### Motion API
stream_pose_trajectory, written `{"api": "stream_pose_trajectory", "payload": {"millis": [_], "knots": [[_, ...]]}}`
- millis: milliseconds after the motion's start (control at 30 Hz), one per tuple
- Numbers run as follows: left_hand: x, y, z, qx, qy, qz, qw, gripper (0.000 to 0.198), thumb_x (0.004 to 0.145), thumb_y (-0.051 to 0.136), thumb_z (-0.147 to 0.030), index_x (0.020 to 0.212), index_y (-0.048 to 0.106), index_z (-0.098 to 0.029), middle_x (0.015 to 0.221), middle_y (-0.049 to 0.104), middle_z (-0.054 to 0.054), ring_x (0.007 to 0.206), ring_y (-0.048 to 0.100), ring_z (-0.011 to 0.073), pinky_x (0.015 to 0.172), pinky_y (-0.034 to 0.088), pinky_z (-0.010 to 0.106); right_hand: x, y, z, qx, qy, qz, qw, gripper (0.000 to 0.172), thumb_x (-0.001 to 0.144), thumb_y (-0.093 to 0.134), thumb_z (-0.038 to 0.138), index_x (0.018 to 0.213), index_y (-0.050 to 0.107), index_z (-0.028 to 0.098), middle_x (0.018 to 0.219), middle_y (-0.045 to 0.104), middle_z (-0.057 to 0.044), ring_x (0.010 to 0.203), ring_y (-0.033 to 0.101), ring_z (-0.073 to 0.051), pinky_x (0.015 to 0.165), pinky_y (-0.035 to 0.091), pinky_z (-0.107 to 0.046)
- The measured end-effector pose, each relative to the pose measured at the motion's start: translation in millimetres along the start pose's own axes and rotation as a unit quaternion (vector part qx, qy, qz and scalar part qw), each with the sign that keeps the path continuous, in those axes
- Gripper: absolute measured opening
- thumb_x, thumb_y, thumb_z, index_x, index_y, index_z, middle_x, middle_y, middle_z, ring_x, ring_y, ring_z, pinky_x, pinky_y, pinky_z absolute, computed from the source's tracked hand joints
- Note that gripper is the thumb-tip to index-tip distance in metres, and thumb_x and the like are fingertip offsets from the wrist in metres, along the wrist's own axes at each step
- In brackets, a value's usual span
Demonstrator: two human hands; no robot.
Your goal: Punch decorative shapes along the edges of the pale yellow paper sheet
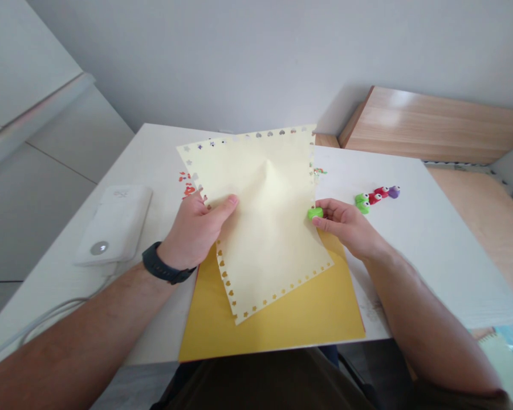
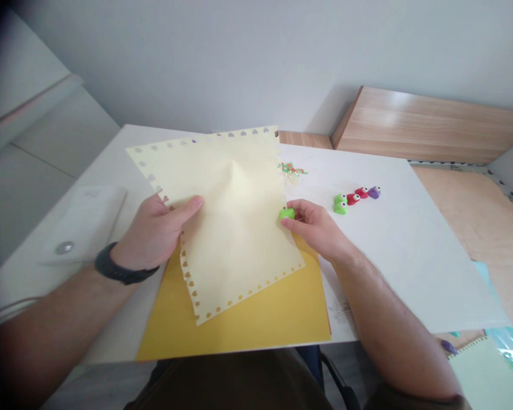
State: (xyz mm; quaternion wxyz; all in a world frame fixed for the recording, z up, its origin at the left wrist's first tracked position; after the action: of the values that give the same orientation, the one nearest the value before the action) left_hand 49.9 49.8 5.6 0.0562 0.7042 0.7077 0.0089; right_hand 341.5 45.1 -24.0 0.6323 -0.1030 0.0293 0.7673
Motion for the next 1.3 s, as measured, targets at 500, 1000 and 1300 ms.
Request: {"api": "stream_pose_trajectory", "payload": {"millis": [500,1000,1300], "knots": [[2,-1.5,5,-0.020,0.015,0.014,1.000,0.038,0.084,0.083,-0.031,0.121,0.077,-0.022,0.119,0.080,0.006,0.101,0.078,0.0306,0.088,0.065,0.041,4,2,1,-0.048,-0.024,-0.021,0.998,0.034,0.079,0.085,0.038,0.103,0.068,0.021,0.091,0.072,-0.002,0.083,0.064,-0.018,0.078,0.050,-0.034],[3,-1.8,7,-0.014,0.017,0.016,1.000,0.037,0.083,0.083,-0.030,0.119,0.078,-0.023,0.120,0.080,0.005,0.102,0.077,0.0303,0.084,0.066,0.038,6,0,-4,-0.064,-0.033,-0.022,0.997,0.026,0.082,0.078,0.031,0.104,0.068,0.022,0.089,0.070,0.000,0.080,0.062,-0.017,0.075,0.047,-0.032],[4,-5.0,15,-0.009,-0.003,0.014,1.000,0.039,0.082,0.084,-0.032,0.119,0.078,-0.022,0.118,0.080,0.007,0.101,0.078,0.0312,0.086,0.067,0.040,10,-3,-6,-0.095,-0.031,-0.040,0.994,0.028,0.081,0.078,0.036,0.104,0.067,0.023,0.089,0.071,-0.001,0.080,0.063,-0.019,0.074,0.050,-0.033]]}}
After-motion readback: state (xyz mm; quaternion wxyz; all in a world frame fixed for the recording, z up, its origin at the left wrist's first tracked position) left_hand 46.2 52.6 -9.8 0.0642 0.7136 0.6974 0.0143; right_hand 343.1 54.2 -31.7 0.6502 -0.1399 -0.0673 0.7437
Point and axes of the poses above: each hand's wrist, its own x-axis towards the middle knuckle, its own y-axis out of the palm, z = x × y, the point moved 7 cm from there along x, towards the middle knuckle
